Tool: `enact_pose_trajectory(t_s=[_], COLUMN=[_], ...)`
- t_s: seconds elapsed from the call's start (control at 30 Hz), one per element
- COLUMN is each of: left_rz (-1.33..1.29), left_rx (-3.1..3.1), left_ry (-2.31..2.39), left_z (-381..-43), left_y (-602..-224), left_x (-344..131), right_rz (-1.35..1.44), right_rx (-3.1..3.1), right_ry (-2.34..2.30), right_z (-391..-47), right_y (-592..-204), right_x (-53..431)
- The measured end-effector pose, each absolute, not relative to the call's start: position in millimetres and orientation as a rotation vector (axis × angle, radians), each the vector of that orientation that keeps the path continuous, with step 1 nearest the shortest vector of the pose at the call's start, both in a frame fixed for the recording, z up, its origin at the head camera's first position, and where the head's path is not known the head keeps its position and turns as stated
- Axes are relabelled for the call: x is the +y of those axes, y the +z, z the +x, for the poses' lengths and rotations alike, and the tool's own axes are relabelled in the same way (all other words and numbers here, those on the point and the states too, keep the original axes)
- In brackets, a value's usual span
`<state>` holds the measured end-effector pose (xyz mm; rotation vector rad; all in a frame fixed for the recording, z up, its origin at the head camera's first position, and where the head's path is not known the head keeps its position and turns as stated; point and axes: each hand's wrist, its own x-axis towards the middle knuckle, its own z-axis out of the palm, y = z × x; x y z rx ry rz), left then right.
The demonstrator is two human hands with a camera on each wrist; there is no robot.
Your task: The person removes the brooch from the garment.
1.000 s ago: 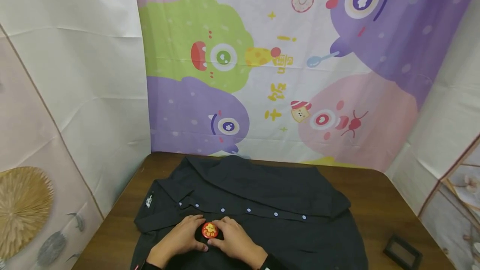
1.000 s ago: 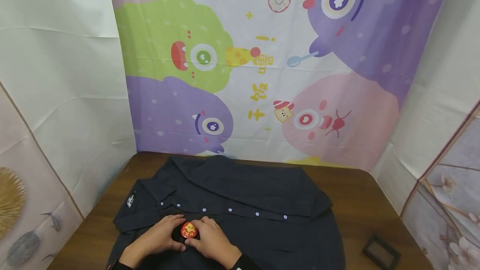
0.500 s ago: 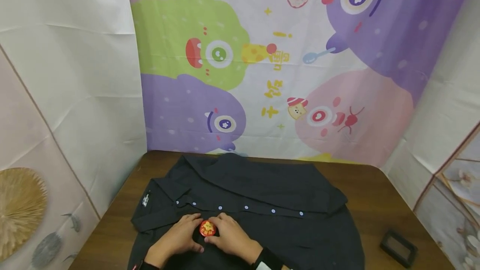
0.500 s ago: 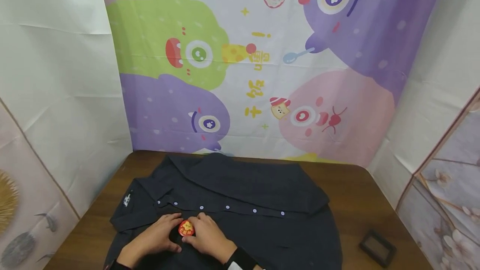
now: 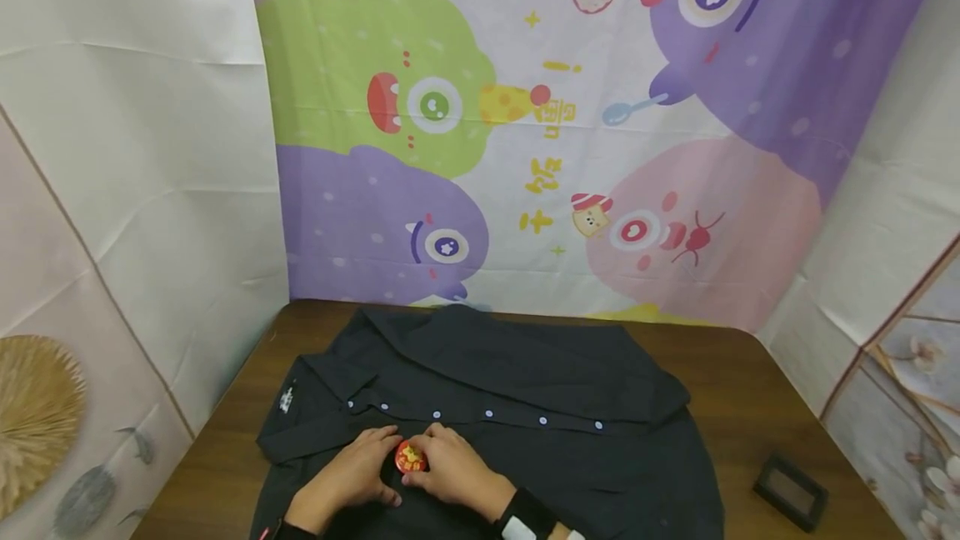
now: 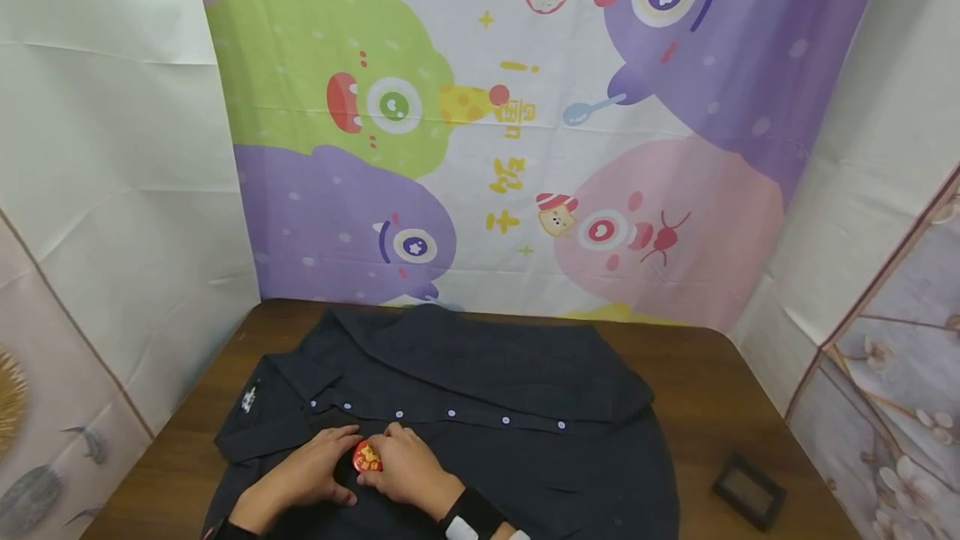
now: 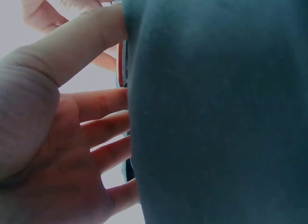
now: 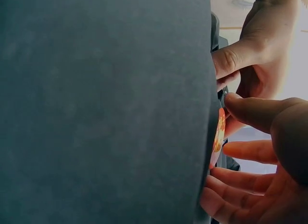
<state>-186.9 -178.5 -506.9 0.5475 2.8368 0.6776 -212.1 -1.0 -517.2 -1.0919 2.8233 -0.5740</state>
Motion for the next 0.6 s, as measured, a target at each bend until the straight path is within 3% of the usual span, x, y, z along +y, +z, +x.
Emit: enact_pose_trajectory(t_s=[0.6], left_rz=[0.549], left_rx=[2.864], left_ry=[0.687], left_z=[-186.6], left_y=[-509.4], left_x=[-178.8], right_rz=[-1.128], right_rx=[2.841], right_ry=[-0.534], right_z=[-215.0], right_y=[-518.2], right_x=[-6.5])
